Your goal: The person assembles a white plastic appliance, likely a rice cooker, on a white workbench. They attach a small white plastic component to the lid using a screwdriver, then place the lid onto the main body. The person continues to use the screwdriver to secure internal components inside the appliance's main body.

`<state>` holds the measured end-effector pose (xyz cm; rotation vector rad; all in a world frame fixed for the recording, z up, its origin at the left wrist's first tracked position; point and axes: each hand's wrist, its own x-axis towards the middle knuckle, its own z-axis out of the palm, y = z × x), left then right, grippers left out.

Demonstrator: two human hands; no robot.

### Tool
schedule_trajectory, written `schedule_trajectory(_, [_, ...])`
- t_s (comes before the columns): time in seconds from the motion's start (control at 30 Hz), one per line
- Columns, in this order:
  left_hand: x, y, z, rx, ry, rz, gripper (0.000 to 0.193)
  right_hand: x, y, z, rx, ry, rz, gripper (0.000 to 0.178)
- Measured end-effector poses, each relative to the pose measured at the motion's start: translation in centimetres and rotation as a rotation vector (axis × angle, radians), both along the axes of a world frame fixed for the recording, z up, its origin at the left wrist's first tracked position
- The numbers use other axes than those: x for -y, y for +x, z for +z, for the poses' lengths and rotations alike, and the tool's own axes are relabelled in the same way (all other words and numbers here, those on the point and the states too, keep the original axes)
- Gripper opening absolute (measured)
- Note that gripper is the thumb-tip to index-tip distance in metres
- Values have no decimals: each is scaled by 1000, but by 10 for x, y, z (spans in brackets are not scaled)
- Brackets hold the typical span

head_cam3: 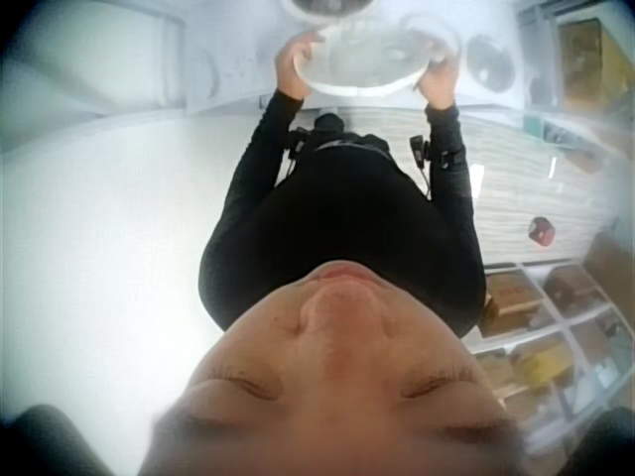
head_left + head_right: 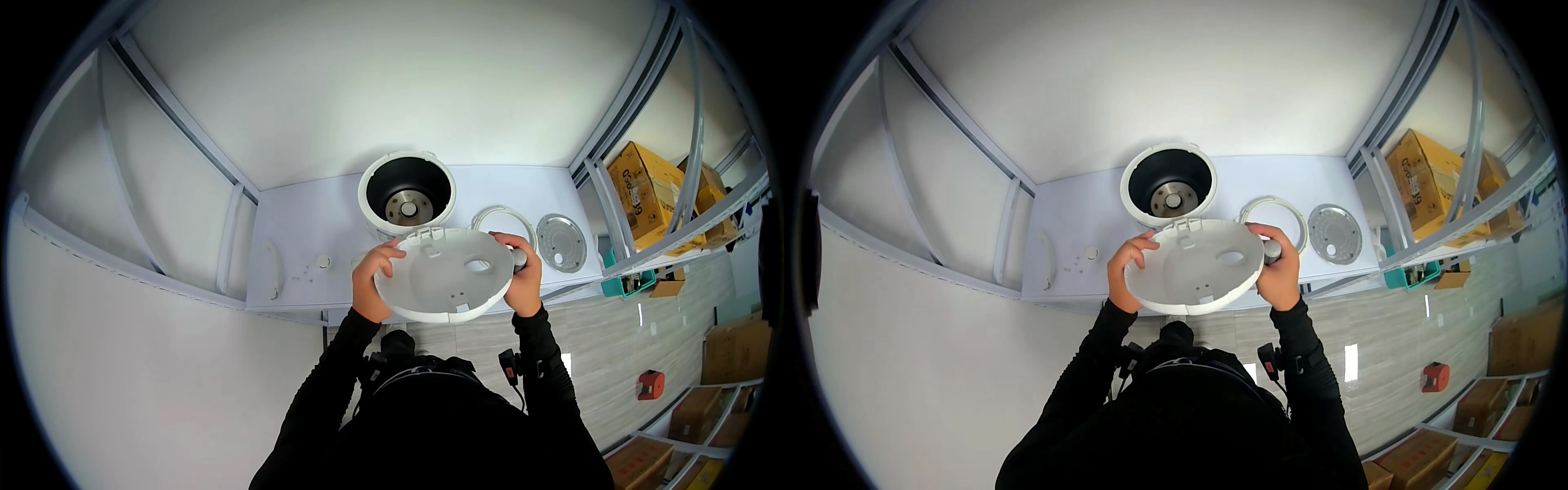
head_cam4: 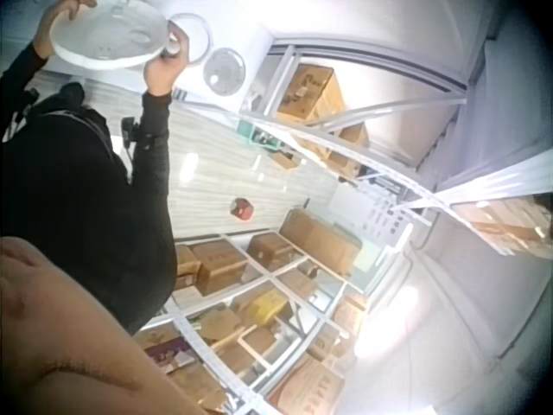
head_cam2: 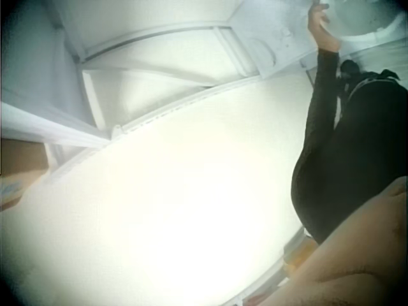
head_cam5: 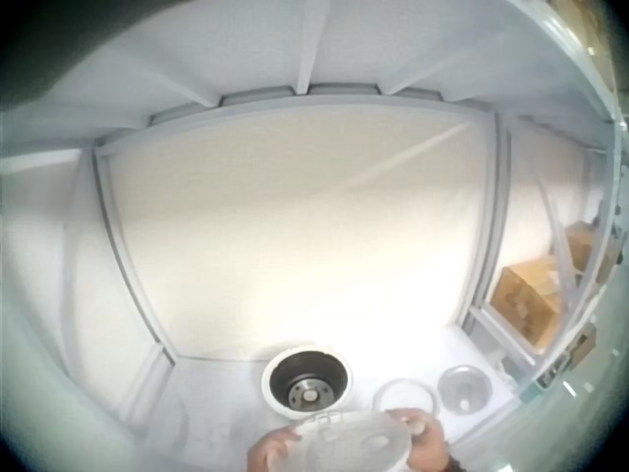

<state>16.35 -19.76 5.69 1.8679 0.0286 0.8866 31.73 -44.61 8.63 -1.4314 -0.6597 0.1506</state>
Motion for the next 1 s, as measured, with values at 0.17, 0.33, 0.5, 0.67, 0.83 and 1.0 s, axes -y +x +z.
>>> schedule_trajectory(0.17, [-5,4,-1,-3,-49,-22,45,-6,4,6,12,-36,-29,39])
schedule_trajectory(0.33, [-11,9,-5,10,-72,-27,47,-14,4,18,34,-69,-34,38])
schedule_trajectory(0.5, [-17,11,-5,-7,-130,-46,47,-19,9,16,26,-78,-30,38])
schedule_trajectory(0.67, [-20,14,0,-32,-145,-9,44,-29,11,23,55,-60,-25,38])
schedule_trajectory(0.83, [-27,18,6,-62,-159,35,37,-36,15,30,-98,-51,29,39])
schedule_trajectory(1.0, [-40,28,1,-163,-45,95,43,-53,25,24,-37,-28,5,49])
